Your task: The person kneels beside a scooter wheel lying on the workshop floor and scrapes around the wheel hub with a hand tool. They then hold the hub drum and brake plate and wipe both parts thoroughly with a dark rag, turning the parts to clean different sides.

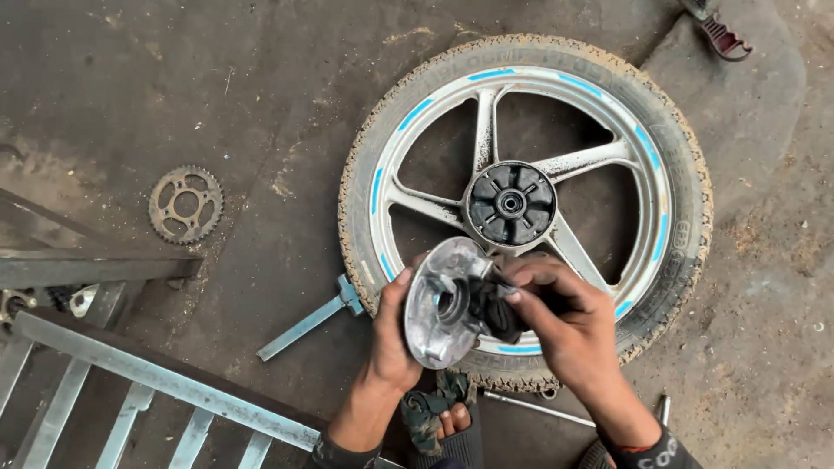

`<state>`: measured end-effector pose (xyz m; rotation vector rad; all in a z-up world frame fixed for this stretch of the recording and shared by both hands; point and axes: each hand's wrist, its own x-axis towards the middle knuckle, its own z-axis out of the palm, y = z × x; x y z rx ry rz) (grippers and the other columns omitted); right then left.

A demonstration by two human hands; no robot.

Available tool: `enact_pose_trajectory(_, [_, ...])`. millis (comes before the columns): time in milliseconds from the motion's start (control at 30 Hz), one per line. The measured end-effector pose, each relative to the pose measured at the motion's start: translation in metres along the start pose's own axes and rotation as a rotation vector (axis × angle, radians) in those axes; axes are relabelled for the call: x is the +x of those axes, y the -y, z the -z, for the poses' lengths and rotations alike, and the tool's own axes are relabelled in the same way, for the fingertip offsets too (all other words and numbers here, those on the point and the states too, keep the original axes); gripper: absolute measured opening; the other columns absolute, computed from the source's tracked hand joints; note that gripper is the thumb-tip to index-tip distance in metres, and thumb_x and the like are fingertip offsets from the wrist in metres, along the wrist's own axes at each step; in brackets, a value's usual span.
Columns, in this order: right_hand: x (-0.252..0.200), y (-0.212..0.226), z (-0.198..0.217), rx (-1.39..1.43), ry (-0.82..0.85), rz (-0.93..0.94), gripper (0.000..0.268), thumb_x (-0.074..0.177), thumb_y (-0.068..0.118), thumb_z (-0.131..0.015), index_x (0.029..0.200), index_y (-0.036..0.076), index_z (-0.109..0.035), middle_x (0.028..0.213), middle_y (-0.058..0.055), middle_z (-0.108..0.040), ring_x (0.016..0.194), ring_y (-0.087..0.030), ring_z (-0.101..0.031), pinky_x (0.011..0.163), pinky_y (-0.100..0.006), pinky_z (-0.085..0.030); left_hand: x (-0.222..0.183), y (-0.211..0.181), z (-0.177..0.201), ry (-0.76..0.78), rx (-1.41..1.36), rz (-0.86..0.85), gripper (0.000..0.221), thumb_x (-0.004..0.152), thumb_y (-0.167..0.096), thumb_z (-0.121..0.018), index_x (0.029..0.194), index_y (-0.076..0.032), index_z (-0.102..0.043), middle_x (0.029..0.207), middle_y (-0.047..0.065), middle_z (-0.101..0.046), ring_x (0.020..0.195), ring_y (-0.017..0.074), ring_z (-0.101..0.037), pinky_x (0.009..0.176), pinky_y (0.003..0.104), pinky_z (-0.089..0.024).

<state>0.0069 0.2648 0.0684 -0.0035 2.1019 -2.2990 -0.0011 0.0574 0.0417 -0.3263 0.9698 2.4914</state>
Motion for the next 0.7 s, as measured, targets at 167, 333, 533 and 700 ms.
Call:
enact_pose_trajectory(167, [-0.005, -0.003, -0.021, -0.398, 0.008, 0.132, 0.014, 0.085, -0.001, -0.075, 0.099, 0.001, -0.075, 0.104, -0.009, -0.075, 0.088, -0.018, -0.074, 0.07, -0.029, -0.063, -0.006, 0.004, -0.006, 0.039, 0.04, -0.029, 0.068, 0.102, -0.054, -0.043, 0.147, -0.003, -0.05, 0.133, 0.013, -0.063, 0.121, 0.0213, -0.062, 0.102, 0.039, -0.054])
enact_pose_trajectory(333, [-0.002, -0.006, -0.027, -0.824, 0.072, 0.69, 0.031, 0.075, 0.0, -0.076, 0.106, 0.0, -0.072, 0.103, -0.015, -0.071, 0.081, -0.026, -0.071, 0.067, -0.035, -0.057, -0.008, 0.009, -0.009, -0.013, 0.063, 0.014, 0.062, 0.1, -0.049, -0.045, 0.145, -0.006, -0.05, 0.128, 0.009, -0.062, 0.115, 0.0177, -0.06, 0.099, 0.034, -0.052])
enact_pose_trajectory(533, [-0.01, -0.02, -0.027, -0.919, 0.25, 0.732, 0.051, 0.073, -0.003, -0.073, 0.124, -0.008, -0.065, 0.115, -0.023, -0.063, 0.088, -0.03, -0.065, 0.075, -0.04, -0.055, -0.011, -0.002, -0.011, -0.058, 0.279, -0.065, 0.062, 0.099, -0.044, -0.044, 0.144, -0.002, -0.051, 0.128, 0.012, -0.063, 0.118, 0.0194, -0.06, 0.102, 0.034, -0.049])
enact_pose_trajectory(700, [-0.017, -0.015, -0.044, -0.915, 0.255, 0.549, 0.065, 0.068, -0.008, -0.067, 0.132, -0.009, -0.058, 0.122, -0.026, -0.059, 0.1, -0.037, -0.062, 0.084, -0.043, -0.054, -0.014, -0.016, -0.012, -0.098, 0.481, -0.145, 0.068, 0.095, -0.046, -0.042, 0.145, -0.001, -0.05, 0.128, 0.016, -0.064, 0.119, 0.0237, -0.062, 0.103, 0.038, -0.05])
